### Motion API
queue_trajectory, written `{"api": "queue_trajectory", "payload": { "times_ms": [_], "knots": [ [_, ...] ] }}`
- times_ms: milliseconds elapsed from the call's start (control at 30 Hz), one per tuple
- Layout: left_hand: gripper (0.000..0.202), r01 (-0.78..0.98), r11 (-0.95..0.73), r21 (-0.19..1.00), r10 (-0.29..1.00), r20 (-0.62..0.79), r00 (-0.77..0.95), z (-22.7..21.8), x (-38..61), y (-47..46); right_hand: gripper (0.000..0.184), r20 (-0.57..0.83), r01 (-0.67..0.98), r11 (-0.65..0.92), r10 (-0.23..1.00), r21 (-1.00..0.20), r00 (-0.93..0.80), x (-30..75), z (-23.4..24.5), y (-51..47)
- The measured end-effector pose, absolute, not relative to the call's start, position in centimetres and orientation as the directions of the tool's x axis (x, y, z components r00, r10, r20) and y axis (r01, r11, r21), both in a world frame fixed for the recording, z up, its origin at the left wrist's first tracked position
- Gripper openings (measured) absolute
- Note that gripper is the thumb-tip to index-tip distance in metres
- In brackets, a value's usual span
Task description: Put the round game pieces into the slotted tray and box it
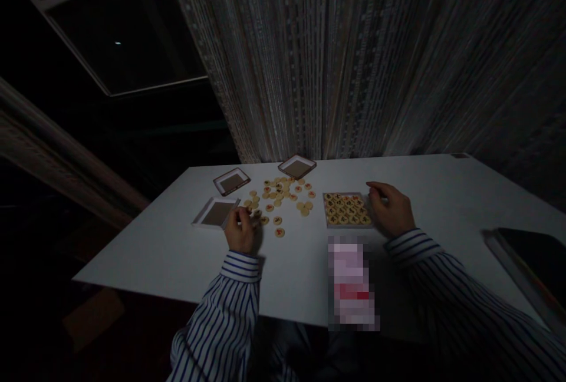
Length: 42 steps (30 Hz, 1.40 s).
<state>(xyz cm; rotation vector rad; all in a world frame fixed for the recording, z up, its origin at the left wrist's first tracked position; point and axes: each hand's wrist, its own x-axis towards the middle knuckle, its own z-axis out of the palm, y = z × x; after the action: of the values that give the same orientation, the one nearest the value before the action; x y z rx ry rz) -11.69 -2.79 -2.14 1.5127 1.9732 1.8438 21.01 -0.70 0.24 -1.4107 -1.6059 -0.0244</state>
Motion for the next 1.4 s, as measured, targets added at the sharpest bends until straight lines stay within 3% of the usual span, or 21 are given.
{"api": "queue_trajectory", "payload": {
  "times_ms": [300, 600, 800, 1033, 1167, 1300, 1400],
  "knots": [
    [0.03, 0.586, -0.116, 0.802, 0.67, 0.499, -0.55, -2.0, -11.9, -3.8, 0.025, 0.635, 0.817, 0.265, 0.758, -0.513, 0.152, 21.6, 0.0, -1.0],
    [0.024, 0.531, -0.064, 0.845, 0.657, 0.436, -0.615, -2.7, -12.7, -3.1, 0.026, 0.702, 0.888, 0.253, 0.705, -0.384, 0.102, 21.6, 0.4, -1.1],
    [0.024, 0.499, -0.213, 0.84, 0.606, 0.514, -0.607, -1.7, -13.5, -3.4, 0.025, 0.656, 0.861, 0.16, 0.718, -0.483, 0.234, 20.7, 1.0, -1.3],
    [0.021, 0.486, -0.178, 0.856, 0.598, 0.486, -0.637, -1.8, -14.1, -3.3, 0.029, 0.553, 0.779, 0.127, 0.774, -0.614, 0.309, 20.4, 2.4, -1.1],
    [0.02, 0.472, -0.186, 0.862, 0.644, 0.47, -0.604, -2.1, -14.5, -3.4, 0.027, 0.53, 0.787, 0.206, 0.83, -0.581, 0.174, 19.9, 3.9, -1.4],
    [0.021, 0.438, -0.25, 0.863, 0.671, 0.481, -0.564, -1.1, -14.5, -3.2, 0.026, 0.523, 0.819, 0.331, 0.851, -0.469, -0.045, 18.8, 5.3, -1.5],
    [0.02, 0.454, -0.3, 0.839, 0.683, 0.521, -0.511, 0.8, -14.3, -2.1, 0.025, 0.437, 0.838, 0.4, 0.872, -0.372, -0.222, 17.5, 6.3, -1.0]
  ]
}}
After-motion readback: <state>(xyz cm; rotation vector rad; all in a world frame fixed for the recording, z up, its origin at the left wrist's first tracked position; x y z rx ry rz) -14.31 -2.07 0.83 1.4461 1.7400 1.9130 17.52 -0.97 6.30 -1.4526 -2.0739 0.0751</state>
